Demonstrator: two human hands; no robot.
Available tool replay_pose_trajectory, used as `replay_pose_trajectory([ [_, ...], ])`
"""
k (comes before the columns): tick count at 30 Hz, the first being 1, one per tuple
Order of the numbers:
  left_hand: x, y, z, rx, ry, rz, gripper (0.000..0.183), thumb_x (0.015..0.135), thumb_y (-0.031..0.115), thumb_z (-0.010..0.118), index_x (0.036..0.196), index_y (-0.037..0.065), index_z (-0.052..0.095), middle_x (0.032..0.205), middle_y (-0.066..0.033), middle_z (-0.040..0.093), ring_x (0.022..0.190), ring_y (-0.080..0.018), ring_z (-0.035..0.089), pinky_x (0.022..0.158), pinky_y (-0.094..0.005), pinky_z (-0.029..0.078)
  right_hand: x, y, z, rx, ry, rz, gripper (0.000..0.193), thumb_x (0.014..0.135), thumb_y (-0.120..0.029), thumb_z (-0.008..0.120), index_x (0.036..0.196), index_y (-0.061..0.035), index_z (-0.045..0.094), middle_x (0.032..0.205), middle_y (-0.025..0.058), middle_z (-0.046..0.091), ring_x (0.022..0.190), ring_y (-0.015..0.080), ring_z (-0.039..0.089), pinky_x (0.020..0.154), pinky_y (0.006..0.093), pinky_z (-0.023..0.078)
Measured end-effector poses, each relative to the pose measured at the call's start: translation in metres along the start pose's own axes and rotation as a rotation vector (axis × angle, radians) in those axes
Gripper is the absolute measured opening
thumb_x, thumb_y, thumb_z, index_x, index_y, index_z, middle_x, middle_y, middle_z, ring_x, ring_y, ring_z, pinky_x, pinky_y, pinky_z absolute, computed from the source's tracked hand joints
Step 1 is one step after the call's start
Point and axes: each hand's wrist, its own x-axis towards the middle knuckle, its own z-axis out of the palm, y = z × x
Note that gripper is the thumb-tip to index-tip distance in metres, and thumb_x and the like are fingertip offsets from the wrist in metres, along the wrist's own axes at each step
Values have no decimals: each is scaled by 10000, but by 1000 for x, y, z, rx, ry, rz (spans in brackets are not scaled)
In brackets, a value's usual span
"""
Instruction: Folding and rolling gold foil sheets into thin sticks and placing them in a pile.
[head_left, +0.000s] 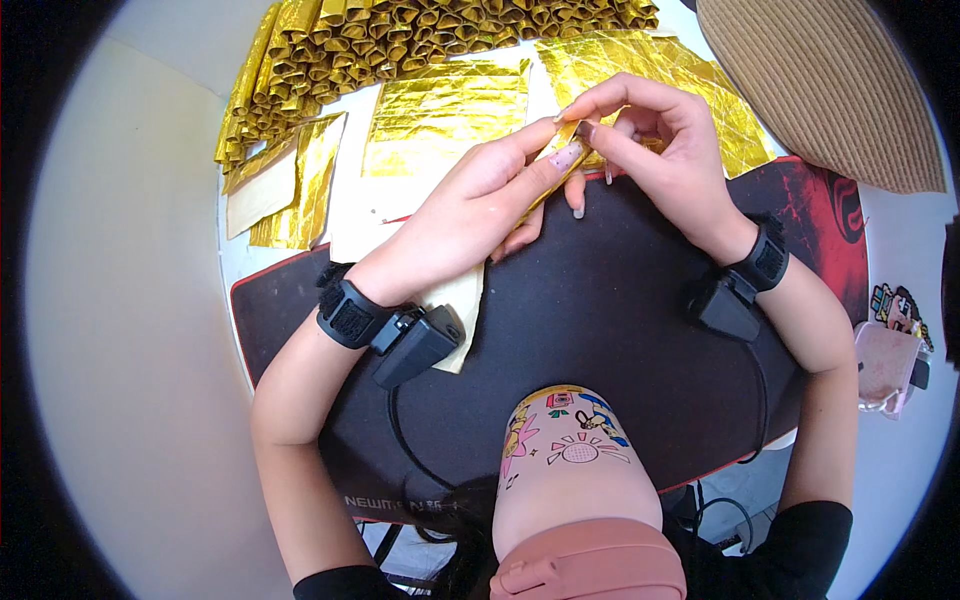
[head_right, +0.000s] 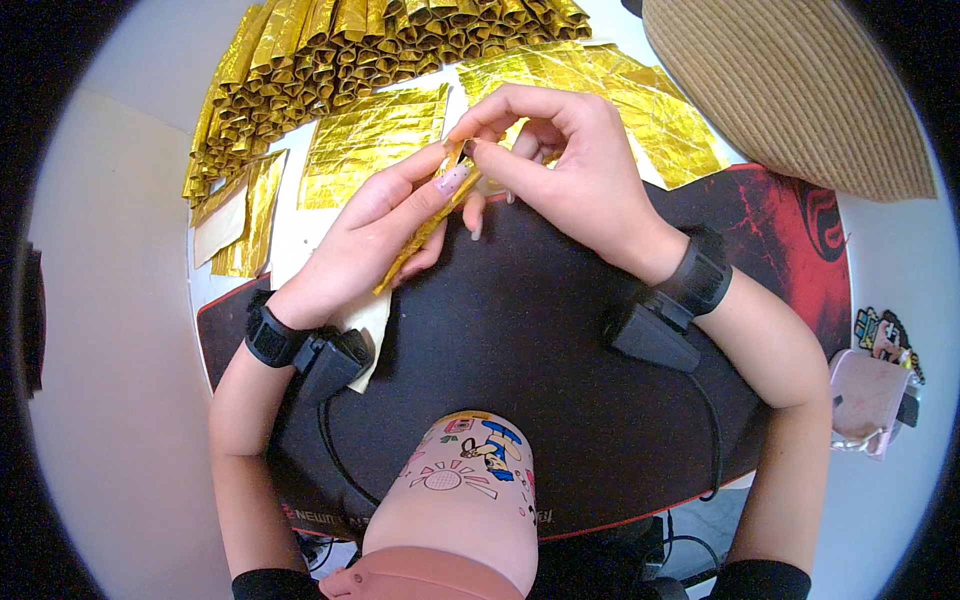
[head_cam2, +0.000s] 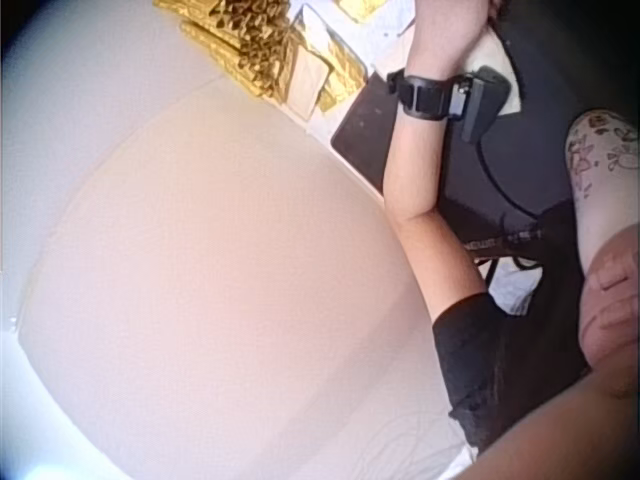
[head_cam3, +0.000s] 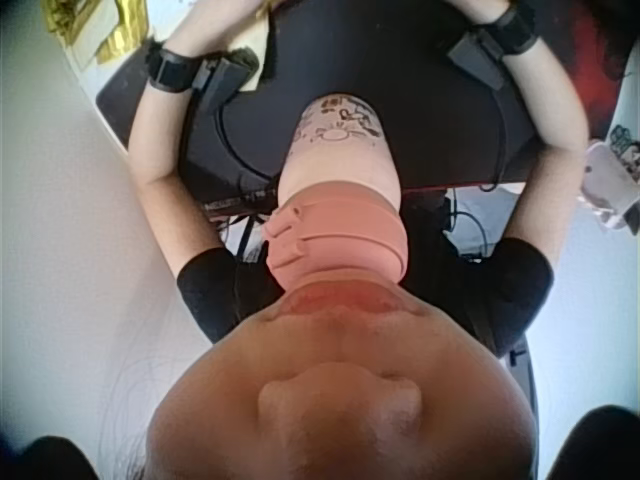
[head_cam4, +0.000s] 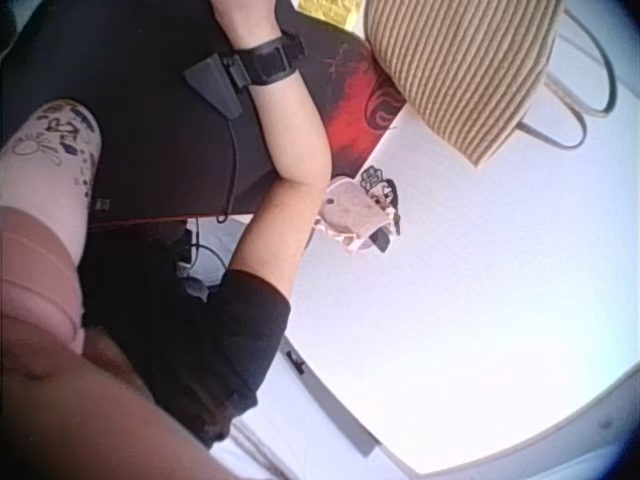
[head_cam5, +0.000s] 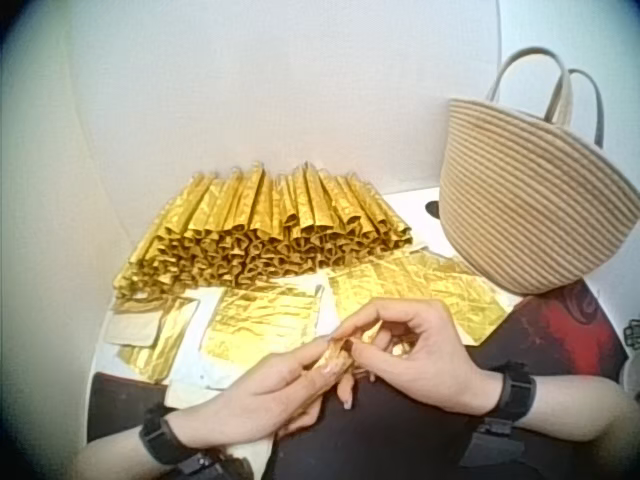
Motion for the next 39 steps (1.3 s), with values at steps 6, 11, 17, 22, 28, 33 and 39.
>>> replay_pose_trajectory([
  [6,0,4,-1,73,-27,-27,427,971,227,464,1362,81,372,739,42,471,475,-5,332,402,-158,257,1,9,-2,137,22,11,112,812,-41,596,907,-24,654,832,4,624,557,1,528,498,143,403],
  [11,-2,12,2,211,1,-70,401,916,226,577,1279,92,474,643,87,415,502,7,336,426,-154,267,1,4,-11,214,-80,118,119,803,-33,573,898,-17,642,914,21,595,605,30,521,553,163,423],
  [17,3,4,0,483,4,95,350,880,263,631,1165,73,560,632,69,453,504,-18,398,448,-183,312,2,7,-18,260,-147,176,113,796,-50,590,882,-14,654,765,-1,618,584,30,546,557,166,436],
  [22,3,2,-1,543,-1,177,322,885,254,623,1134,58,562,588,49,439,501,-24,413,444,-193,317,4,7,-21,211,-186,186,135,786,-74,584,879,-6,654,757,6,622,603,40,561,574,173,446],
  [28,3,1,-1,573,-10,211,295,888,237,616,1098,39,559,558,14,429,495,-50,415,446,-224,320,5,8,-23,248,-232,192,121,775,-64,576,851,1,644,741,14,617,614,46,564,585,171,450],
  [33,4,-4,-3,622,-20,320,268,884,227,609,1076,45,565,553,-50,430,484,-105,414,462,-268,319,7,7,-28,284,-314,245,123,774,-39,581,873,10,635,767,35,628,630,52,575,606,178,476],
  [39,1,6,-2,679,-89,216,259,882,244,605,1064,63,569,567,-92,433,483,-152,413,468,-295,317,12,7,-36,279,-430,311,145,785,-33,579,913,15,628,809,50,646,685,69,615,683,188,513],
])
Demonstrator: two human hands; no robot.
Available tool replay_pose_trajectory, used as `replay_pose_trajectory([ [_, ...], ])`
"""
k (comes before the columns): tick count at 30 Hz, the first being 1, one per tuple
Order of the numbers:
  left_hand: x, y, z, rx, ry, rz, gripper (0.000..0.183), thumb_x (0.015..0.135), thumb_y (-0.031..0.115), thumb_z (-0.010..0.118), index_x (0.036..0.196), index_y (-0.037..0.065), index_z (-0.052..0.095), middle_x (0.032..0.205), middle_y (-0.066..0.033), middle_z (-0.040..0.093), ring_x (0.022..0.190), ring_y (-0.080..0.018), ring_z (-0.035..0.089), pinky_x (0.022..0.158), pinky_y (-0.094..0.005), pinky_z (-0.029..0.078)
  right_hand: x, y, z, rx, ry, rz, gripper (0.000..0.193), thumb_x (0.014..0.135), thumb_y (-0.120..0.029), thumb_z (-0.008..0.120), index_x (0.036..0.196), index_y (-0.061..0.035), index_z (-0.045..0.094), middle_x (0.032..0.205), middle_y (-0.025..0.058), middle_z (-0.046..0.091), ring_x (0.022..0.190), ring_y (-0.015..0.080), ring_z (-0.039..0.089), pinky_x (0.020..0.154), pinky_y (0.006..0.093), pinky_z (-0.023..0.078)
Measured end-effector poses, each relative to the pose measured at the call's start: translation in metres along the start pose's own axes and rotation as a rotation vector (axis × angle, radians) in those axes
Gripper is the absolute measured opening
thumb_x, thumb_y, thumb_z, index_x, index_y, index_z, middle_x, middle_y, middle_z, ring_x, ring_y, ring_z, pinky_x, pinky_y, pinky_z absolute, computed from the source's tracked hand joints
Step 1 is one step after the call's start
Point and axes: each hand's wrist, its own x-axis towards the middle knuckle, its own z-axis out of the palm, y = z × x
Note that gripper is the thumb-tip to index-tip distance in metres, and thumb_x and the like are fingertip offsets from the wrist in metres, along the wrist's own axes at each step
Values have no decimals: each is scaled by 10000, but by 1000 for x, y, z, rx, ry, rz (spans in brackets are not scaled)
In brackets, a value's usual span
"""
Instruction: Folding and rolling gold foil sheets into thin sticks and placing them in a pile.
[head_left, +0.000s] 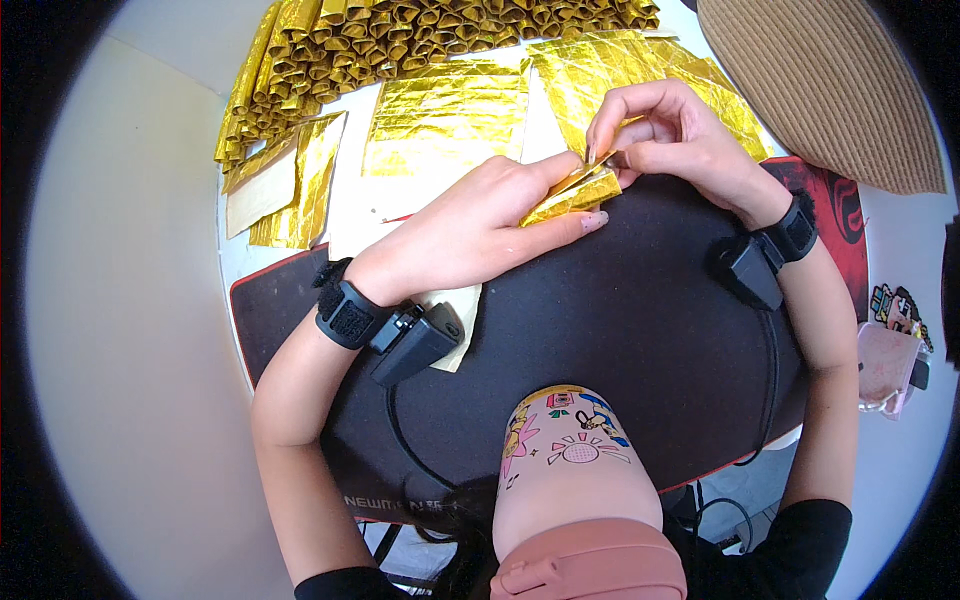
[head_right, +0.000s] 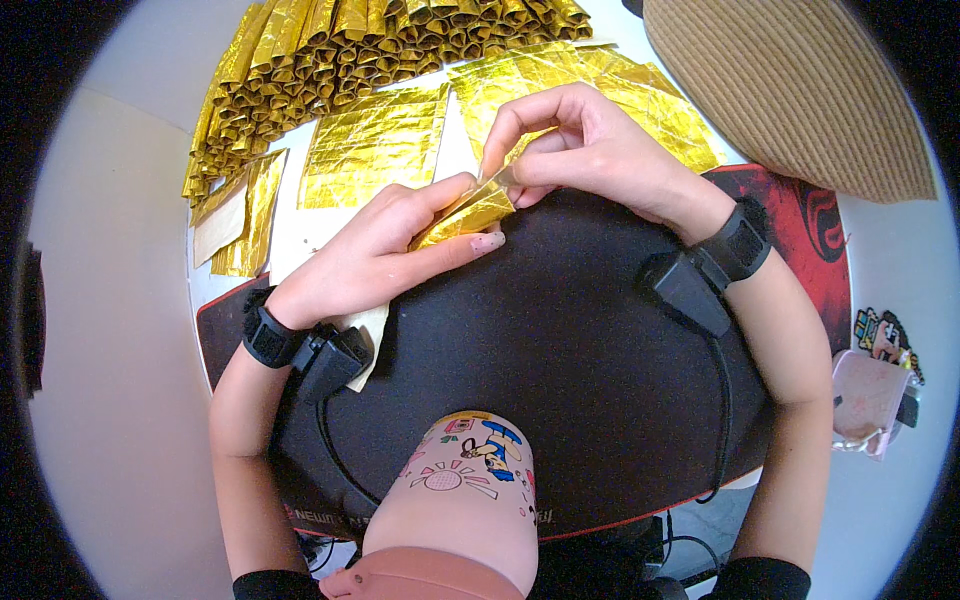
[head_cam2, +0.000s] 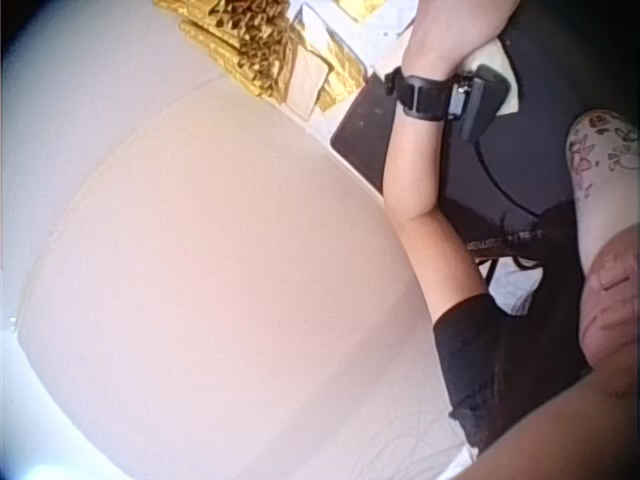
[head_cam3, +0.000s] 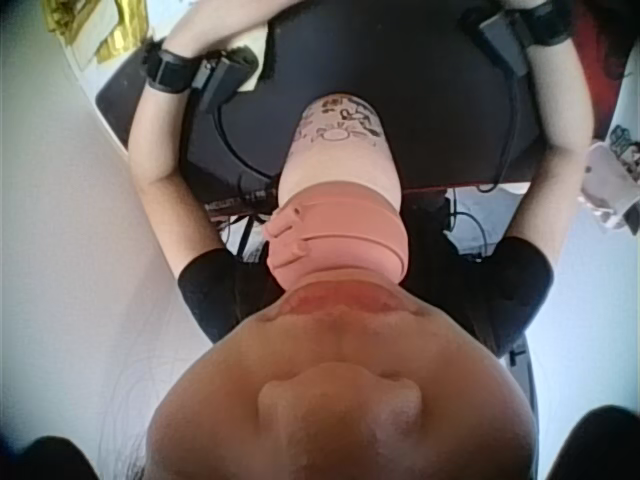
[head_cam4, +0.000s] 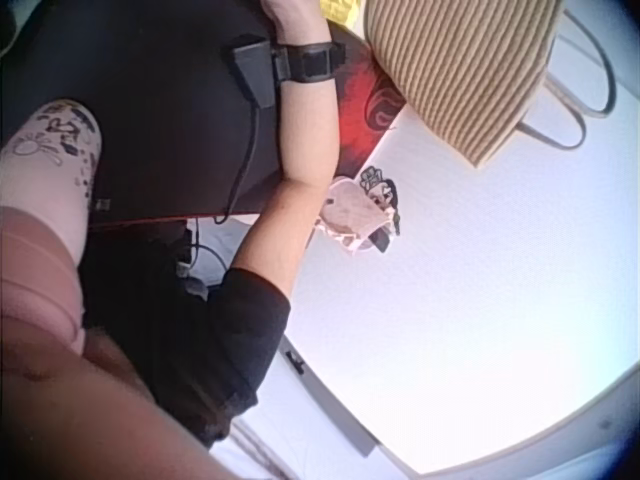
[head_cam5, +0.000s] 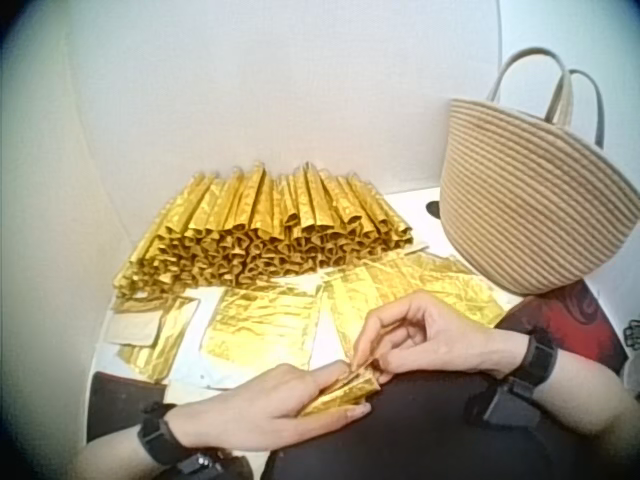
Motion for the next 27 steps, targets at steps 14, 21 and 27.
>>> replay_pose_trajectory([
  [14,-5,-2,-4,-186,-139,-141,304,951,275,502,1137,39,548,597,24,427,530,-57,388,481,-224,309,-2,0,-2,13,-95,-122,174,824,-72,606,966,16,654,926,66,623,803,93,593,725,212,482],
  [21,-2,0,-4,-254,-168,-143,280,964,286,468,1079,46,557,598,32,403,526,-52,365,476,-216,284,1,9,-6,-3,-170,-240,169,829,-79,655,963,23,654,939,65,628,815,106,600,739,228,497],
  [27,-3,-2,-3,-255,-155,-137,271,965,281,467,1069,47,555,603,33,418,525,-50,365,472,-216,280,2,9,-5,-64,-161,-295,163,824,-48,648,970,23,661,932,65,628,828,111,601,760,238,493],
])
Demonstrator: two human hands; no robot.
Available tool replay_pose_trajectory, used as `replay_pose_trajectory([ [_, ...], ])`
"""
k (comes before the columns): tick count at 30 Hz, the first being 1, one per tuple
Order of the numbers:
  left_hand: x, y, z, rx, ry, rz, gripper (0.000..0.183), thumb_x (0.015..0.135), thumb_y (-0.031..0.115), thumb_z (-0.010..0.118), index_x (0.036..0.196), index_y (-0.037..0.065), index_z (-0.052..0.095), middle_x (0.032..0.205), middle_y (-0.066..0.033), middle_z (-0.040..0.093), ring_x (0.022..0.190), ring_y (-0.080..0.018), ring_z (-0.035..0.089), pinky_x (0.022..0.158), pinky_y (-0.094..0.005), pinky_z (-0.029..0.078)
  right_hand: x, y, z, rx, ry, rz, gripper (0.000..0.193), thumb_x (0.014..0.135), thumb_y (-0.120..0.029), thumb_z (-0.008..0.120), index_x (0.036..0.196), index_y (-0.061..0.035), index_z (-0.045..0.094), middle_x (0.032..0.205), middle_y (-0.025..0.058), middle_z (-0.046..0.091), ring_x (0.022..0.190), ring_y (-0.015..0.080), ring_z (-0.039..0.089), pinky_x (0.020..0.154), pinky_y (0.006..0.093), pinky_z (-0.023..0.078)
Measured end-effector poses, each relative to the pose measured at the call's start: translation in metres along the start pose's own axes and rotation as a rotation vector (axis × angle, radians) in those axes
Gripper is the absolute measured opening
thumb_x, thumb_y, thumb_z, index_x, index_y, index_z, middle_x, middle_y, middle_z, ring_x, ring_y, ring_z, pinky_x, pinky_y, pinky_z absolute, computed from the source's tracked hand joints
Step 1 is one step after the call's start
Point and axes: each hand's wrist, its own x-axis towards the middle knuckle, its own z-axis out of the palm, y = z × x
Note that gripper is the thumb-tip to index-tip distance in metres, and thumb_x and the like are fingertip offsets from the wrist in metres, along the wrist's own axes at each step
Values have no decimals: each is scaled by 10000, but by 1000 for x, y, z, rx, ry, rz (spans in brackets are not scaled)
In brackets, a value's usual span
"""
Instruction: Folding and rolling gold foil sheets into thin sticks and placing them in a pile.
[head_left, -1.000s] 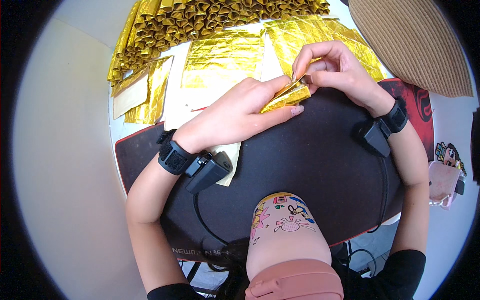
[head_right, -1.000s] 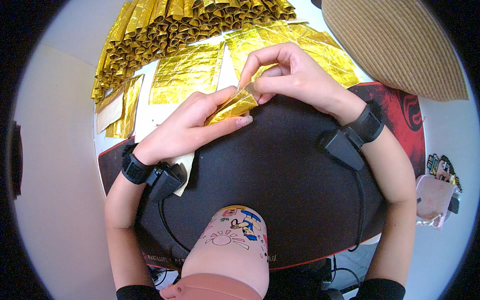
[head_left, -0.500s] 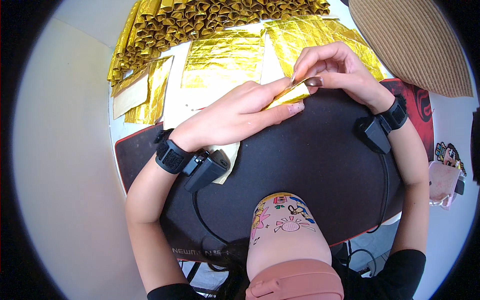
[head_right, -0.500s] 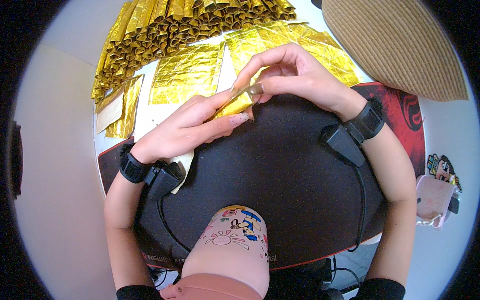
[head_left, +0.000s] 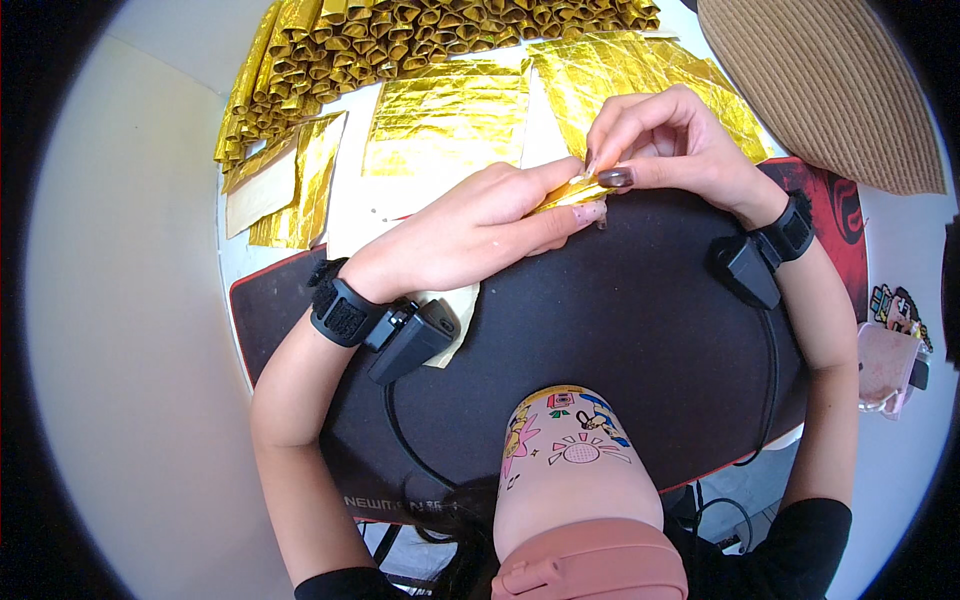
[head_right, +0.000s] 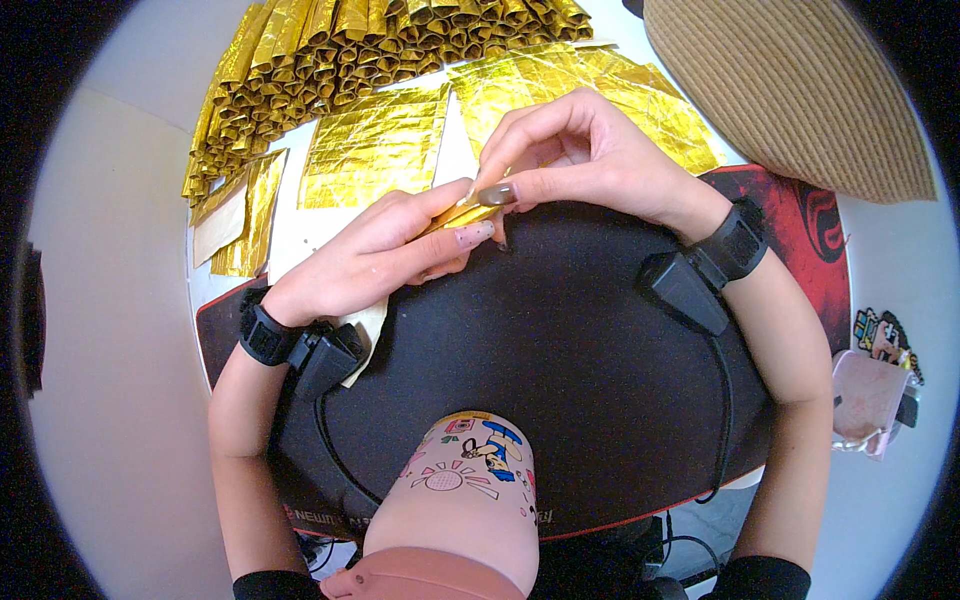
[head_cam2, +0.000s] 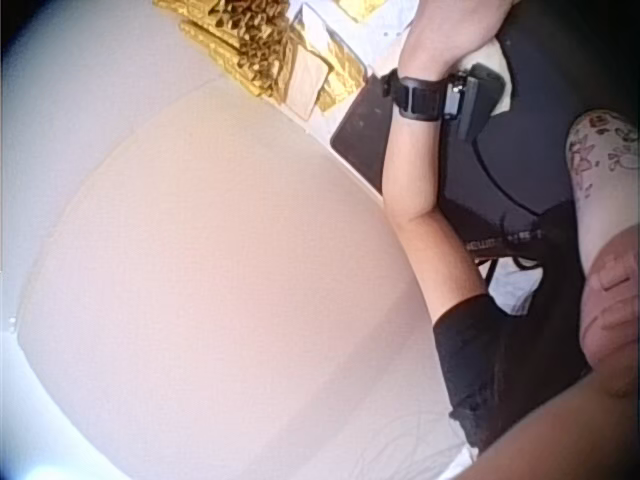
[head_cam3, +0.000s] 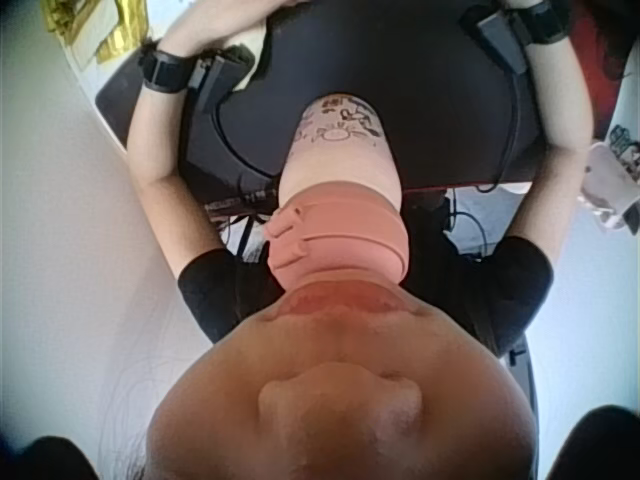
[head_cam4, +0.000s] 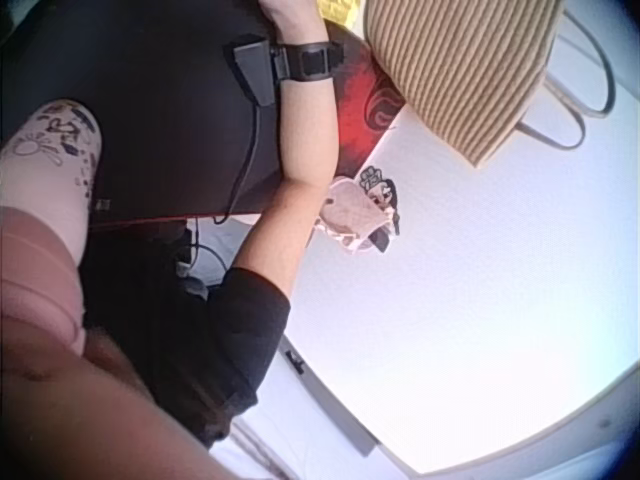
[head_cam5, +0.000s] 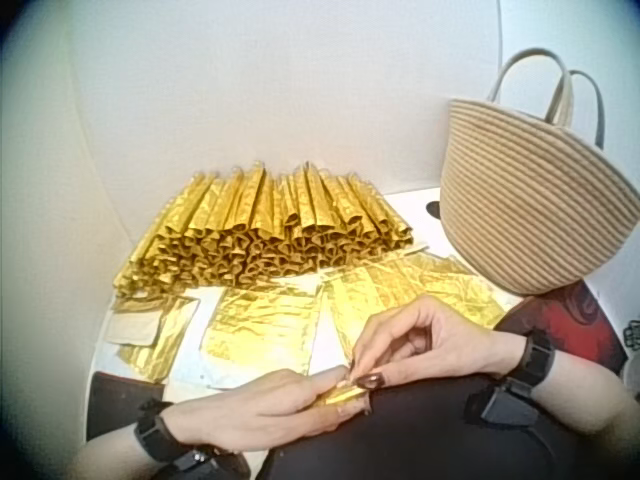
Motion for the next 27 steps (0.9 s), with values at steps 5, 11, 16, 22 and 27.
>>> replay_pose_trajectory([
  [5,-1,0,2,-37,66,26,268,966,268,468,1101,47,537,621,39,425,527,-38,363,471,-197,287,-1,-4,2,34,57,56,175,824,-45,642,984,22,662,939,70,633,826,116,609,768,242,497],
  [11,-4,-3,1,-340,1,-18,269,974,266,441,1113,44,505,661,40,398,498,-29,292,441,-185,237,-2,-3,1,165,103,142,246,879,-138,602,1073,9,641,953,80,651,801,119,641,721,227,529],
  [16,-8,3,-9,-459,-92,-65,316,974,322,407,1093,41,487,659,38,396,479,-25,282,408,-184,203,-1,-1,0,179,87,163,290,888,-170,599,1120,3,619,951,86,656,806,126,656,715,221,542],
  [22,-6,5,-9,-463,-165,-34,391,962,387,395,1093,28,483,644,38,396,478,-23,290,397,-186,196,-2,1,2,92,75,93,237,870,-116,624,1070,10,643,907,81,658,764,117,647,693,222,535],
  [27,-6,8,-15,-435,-224,-47,416,960,378,399,1116,1,481,639,36,409,467,-24,283,395,-190,195,0,-2,8,36,89,43,185,824,-66,670,992,10,676,870,76,659,765,120,641,698,229,523],
])
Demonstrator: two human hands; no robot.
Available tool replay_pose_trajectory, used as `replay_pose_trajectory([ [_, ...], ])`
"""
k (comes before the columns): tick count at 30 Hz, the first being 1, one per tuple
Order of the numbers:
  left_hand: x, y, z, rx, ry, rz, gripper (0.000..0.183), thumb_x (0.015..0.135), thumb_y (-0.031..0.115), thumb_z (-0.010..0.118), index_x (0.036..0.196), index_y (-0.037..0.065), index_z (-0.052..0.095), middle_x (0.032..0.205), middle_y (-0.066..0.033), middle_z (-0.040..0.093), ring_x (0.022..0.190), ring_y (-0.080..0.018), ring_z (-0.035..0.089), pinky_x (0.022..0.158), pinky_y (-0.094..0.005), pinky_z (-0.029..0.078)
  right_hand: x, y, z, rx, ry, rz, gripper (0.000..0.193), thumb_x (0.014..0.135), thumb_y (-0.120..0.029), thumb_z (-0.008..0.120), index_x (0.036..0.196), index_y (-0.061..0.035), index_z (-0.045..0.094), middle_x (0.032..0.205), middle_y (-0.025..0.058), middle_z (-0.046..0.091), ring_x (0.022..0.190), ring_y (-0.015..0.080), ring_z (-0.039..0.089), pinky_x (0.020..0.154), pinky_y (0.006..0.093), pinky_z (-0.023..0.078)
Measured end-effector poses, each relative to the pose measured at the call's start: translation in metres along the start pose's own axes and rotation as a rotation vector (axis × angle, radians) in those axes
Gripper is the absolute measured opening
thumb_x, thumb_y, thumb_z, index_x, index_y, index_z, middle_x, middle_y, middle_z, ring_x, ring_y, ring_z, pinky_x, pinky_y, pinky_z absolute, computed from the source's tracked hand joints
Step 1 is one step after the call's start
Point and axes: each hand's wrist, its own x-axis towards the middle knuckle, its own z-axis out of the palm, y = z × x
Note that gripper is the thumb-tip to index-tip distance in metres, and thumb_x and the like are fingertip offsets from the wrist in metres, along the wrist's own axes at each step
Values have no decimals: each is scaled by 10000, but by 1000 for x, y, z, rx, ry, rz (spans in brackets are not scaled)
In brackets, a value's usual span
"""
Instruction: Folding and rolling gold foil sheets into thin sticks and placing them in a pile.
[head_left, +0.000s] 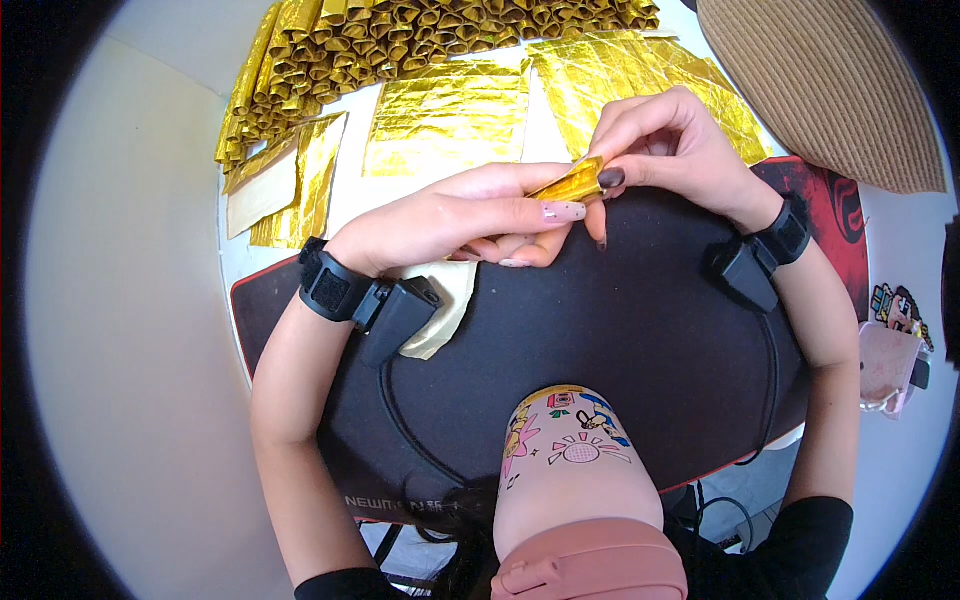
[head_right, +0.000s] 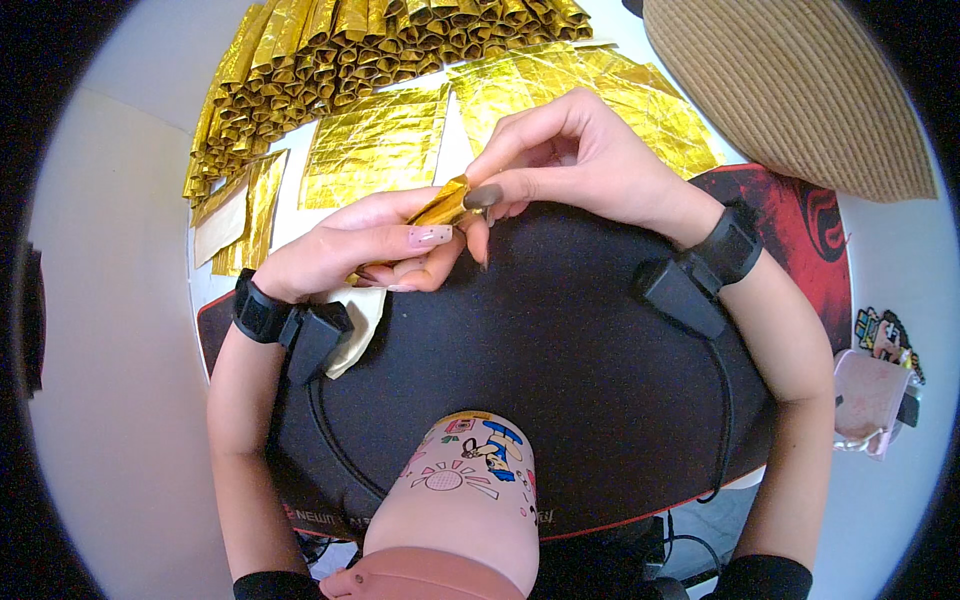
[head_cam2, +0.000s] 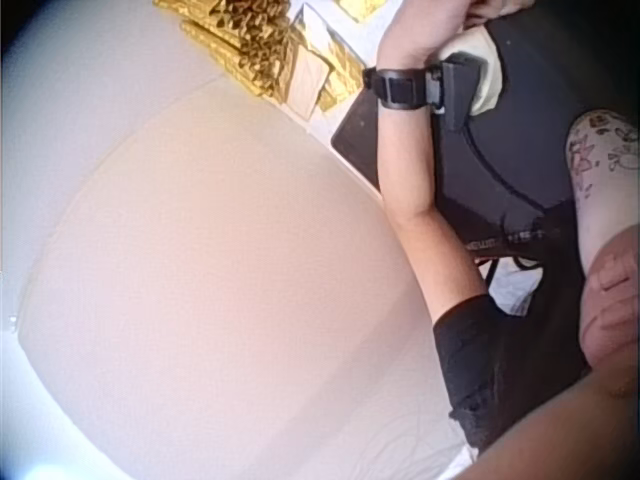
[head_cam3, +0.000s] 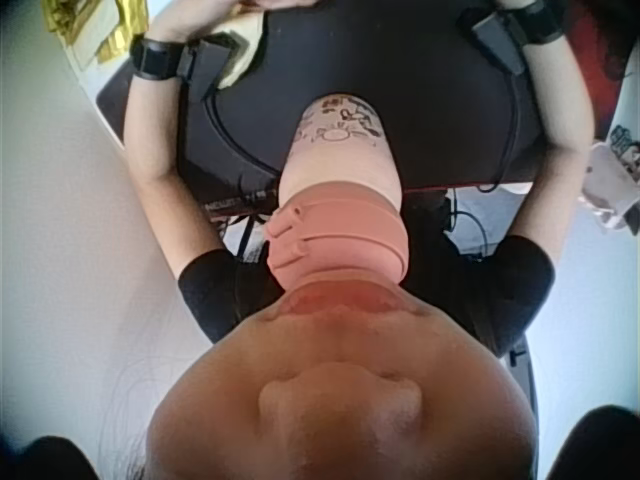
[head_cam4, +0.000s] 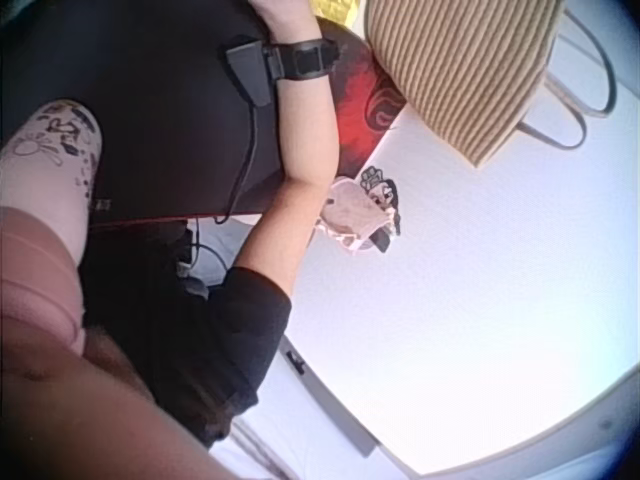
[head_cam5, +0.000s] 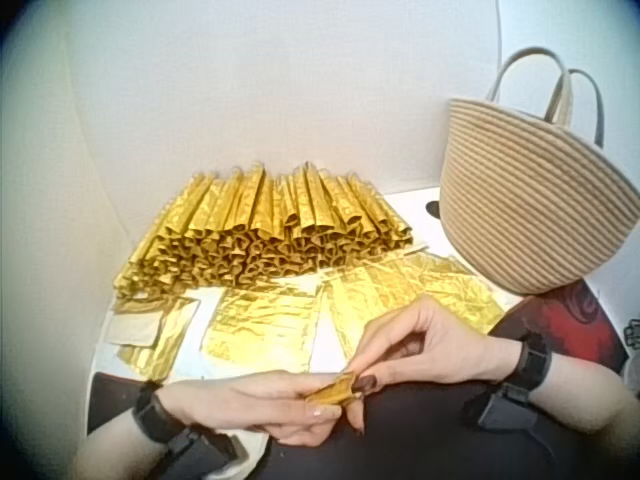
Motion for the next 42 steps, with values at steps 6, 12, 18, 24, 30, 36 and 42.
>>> replay_pose_trajectory([
  [6,-3,8,-5,19,-43,-87,482,935,418,417,1083,-26,533,602,32,424,442,-22,256,403,-196,185,4,-21,6,-378,4,-127,188,780,-25,682,966,-23,704,836,67,661,733,106,616,665,214,489],
  [12,-1,6,-11,39,-184,-92,518,931,421,423,1100,-56,532,589,33,412,446,-26,265,412,-196,178,4,-37,13,-510,-38,-139,199,724,-14,706,915,-64,729,764,53,656,644,105,574,564,216,436],
  [18,-1,3,-13,-21,-195,-138,455,949,342,437,1135,-66,509,591,24,398,470,-34,276,426,-196,178,2,-46,23,-581,21,-113,167,694,-13,714,851,-67,737,668,46,643,609,101,572,536,221,425],
  [24,-1,1,-13,-20,-206,-146,428,960,323,425,1155,-51,498,599,23,396,497,-39,302,430,-196,188,-1,-41,30,-550,125,-95,101,673,7,704,764,-29,726,714,69,669,636,109,626,577,214,485],
  [30,0,4,-10,7,-186,-143,424,961,329,422,1149,-43,499,606,27,388,501,-39,303,435,-192,191,-2,-38,34,-526,193,-139,100,668,30,700,758,-9,716,719,69,668,663,112,637,584,223,504],
  [36,0,-4,-12,-43,-214,-104,421,967,335,412,1145,-36,496,604,36,380,503,-36,296,436,-191,194,1,-53,18,-733,-60,-208,130,707,-36,710,835,-57,721,739,77,668,658,168,643,583,255,484],
  [42,1,2,-12,35,-248,-156,402,970,322,411,1147,-30,494,608,37,390,524,-33,318,442,-189,205,-3,-58,22,-963,-140,-290,121,700,-11,707,818,-34,711,762,81,669,681,206,657,603,271,511],
])
